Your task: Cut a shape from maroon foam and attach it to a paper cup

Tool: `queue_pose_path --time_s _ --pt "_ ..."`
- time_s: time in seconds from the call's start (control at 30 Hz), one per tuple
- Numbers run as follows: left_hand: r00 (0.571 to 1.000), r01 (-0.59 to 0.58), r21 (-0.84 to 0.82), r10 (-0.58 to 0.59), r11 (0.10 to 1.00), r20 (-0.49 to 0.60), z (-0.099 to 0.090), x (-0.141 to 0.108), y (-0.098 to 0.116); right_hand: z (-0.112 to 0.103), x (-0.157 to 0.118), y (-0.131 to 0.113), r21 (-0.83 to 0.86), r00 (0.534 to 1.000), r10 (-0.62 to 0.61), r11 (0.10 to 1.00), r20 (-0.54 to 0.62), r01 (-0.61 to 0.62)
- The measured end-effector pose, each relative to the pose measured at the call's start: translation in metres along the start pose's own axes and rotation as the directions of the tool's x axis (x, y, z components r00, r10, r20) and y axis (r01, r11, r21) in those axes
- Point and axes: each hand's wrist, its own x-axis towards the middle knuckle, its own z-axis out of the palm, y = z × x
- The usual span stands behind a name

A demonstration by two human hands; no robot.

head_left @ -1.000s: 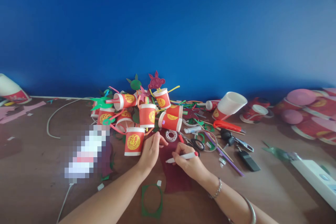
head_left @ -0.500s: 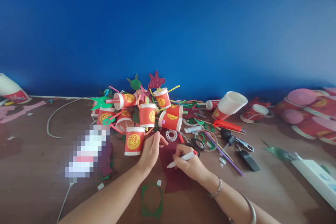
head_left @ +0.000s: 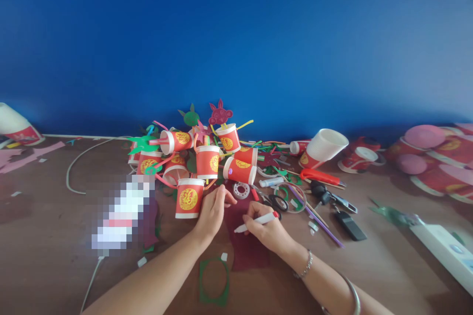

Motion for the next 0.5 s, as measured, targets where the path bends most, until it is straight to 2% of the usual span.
queue_pose_path --time_s 0.2,0.5 --pt "1.000 0.004 -0.003 -0.004 1.000 0.006 -0.0002 0.0006 0.0021 0.0005 0.0001 -0.0006 -0.058 1.000 -0.008 0.998 -0.010 0.008" --pt "1.000 0.003 0.004 -0.003 1.000 0.002 -0.0002 0.0000 0.0035 0.0017 -0.0002 -0.0011 -0.055 0.999 0.013 0.998 -0.042 -0.016"
